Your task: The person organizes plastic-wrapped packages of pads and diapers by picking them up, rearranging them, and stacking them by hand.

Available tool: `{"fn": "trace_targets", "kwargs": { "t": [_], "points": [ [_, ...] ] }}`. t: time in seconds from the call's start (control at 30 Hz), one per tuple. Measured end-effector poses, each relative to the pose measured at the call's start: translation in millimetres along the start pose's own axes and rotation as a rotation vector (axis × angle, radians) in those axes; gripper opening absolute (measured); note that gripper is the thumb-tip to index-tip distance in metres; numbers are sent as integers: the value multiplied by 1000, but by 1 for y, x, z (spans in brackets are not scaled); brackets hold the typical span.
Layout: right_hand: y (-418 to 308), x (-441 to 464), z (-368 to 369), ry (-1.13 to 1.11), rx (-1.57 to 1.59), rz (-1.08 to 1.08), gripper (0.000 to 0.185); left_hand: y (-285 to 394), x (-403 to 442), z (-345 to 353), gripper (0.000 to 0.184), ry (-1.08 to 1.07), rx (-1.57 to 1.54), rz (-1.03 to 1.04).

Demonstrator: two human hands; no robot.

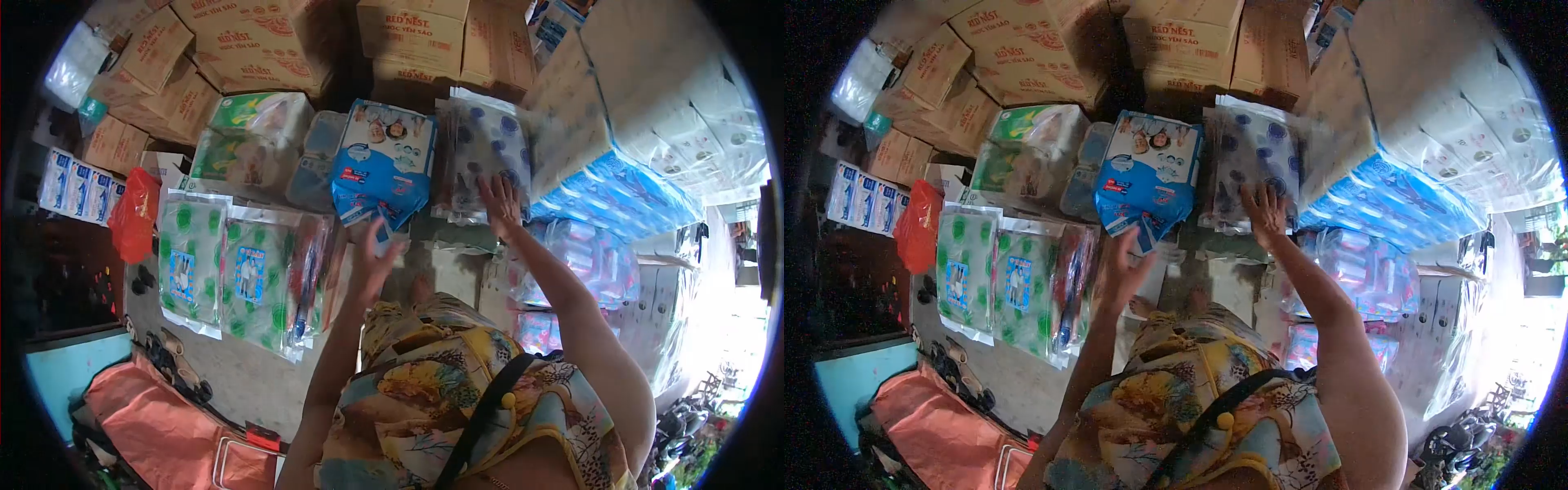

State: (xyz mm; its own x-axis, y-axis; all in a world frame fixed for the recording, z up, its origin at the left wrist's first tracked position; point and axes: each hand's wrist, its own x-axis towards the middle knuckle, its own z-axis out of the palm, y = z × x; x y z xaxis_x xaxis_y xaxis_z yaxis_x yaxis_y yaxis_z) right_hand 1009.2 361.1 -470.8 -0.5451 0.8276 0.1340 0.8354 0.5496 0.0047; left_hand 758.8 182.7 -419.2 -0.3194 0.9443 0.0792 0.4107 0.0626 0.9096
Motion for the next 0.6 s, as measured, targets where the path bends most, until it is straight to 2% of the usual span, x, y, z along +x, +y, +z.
{"fn": "trace_targets", "kwargs": {
  "t": [0.13, 0.2, 0.23, 0.3, 0.43, 0.5, 0.53, 0.6],
  "points": [
    [17, 11, -8, 31, 149, -76, 44, -31, -14, 51, 52, -171, -21, -78],
    [14, 17, -28, -14, 197, -56, 41, -40, -16, 70, 56, -313, -387, -309],
    [9, 21, -40, -61, 246, -37, 39, -33, -14, 73, 56, -310, -388, -309],
    [-3, 26, -57, -96, 254, -54, 38, -13, -9, 78, 60, -482, -431, -441],
    [-42, 18, -79, -208, 255, -97, 40, -3, -7, 99, 64, -448, -675, -527],
    [-65, 11, -82, -270, 249, -129, 43, 1, -7, 103, 61, -316, -788, -435],
    [-83, 10, -96, -391, 284, -68, 43, -10, -9, 109, 61, -309, -793, -436],
    [-103, 1, -104, -507, 307, -107, 49, -40, -12, 124, 57, -346, -1182, -421]
  ]
}}
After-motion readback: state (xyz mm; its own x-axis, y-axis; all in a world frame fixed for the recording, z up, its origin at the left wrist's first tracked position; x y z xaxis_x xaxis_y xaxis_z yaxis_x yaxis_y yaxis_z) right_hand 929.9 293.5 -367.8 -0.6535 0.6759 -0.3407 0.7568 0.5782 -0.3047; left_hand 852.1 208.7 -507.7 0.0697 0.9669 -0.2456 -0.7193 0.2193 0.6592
